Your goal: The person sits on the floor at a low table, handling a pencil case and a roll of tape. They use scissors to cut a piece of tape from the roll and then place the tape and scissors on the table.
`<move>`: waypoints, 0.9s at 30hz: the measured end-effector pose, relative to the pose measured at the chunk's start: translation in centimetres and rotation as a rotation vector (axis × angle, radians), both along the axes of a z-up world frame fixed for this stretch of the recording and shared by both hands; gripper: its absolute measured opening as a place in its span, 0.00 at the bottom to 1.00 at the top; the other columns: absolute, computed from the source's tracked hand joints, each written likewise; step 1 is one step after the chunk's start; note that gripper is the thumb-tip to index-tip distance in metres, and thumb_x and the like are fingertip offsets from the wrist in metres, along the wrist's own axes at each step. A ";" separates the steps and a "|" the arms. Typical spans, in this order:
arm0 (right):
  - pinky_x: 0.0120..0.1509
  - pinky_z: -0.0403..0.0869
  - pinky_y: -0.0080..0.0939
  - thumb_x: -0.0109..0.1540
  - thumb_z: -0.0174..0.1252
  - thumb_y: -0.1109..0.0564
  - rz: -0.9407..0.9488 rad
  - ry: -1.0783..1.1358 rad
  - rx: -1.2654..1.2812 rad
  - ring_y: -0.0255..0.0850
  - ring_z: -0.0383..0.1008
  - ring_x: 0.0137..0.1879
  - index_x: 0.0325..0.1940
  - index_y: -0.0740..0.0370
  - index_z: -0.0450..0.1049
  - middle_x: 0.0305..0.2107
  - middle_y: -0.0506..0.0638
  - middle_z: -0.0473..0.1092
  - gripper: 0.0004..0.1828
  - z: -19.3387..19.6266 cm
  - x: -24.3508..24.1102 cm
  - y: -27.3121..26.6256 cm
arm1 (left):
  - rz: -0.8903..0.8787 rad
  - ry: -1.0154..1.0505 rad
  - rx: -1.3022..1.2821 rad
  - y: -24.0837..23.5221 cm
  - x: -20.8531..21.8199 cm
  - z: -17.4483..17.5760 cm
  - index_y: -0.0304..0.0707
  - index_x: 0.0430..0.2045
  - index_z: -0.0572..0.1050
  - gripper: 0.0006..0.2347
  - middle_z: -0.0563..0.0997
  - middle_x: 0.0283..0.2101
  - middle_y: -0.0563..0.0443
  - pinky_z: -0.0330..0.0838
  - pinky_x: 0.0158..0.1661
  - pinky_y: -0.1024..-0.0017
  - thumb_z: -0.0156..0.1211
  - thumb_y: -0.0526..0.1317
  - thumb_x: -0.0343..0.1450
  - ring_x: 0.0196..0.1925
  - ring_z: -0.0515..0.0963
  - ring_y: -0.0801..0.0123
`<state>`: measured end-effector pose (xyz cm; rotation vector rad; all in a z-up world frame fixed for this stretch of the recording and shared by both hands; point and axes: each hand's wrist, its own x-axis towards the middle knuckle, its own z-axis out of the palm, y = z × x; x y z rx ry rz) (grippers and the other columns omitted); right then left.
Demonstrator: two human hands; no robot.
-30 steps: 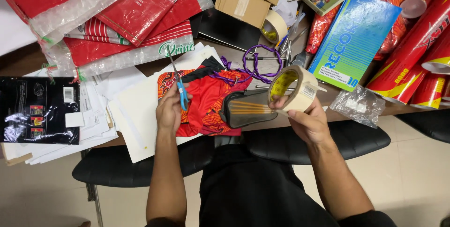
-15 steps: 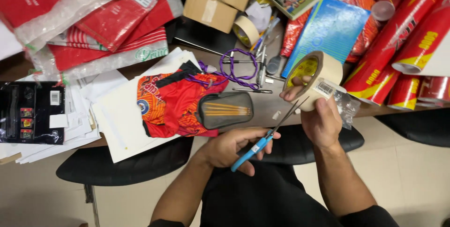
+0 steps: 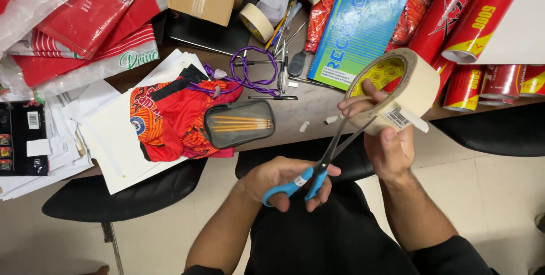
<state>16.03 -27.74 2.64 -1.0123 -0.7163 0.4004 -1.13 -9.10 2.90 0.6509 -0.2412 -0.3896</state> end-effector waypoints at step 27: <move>0.84 0.52 0.55 0.75 0.49 0.40 0.086 0.061 0.040 0.57 0.73 0.62 0.76 0.63 0.60 0.45 0.63 0.74 0.32 0.2 2.0 -1.4 | 0.061 -0.017 -0.229 -4.6 2.0 -0.4 0.28 0.72 0.61 0.45 0.78 0.45 0.43 0.71 0.42 0.69 0.74 0.59 0.65 0.39 0.78 0.64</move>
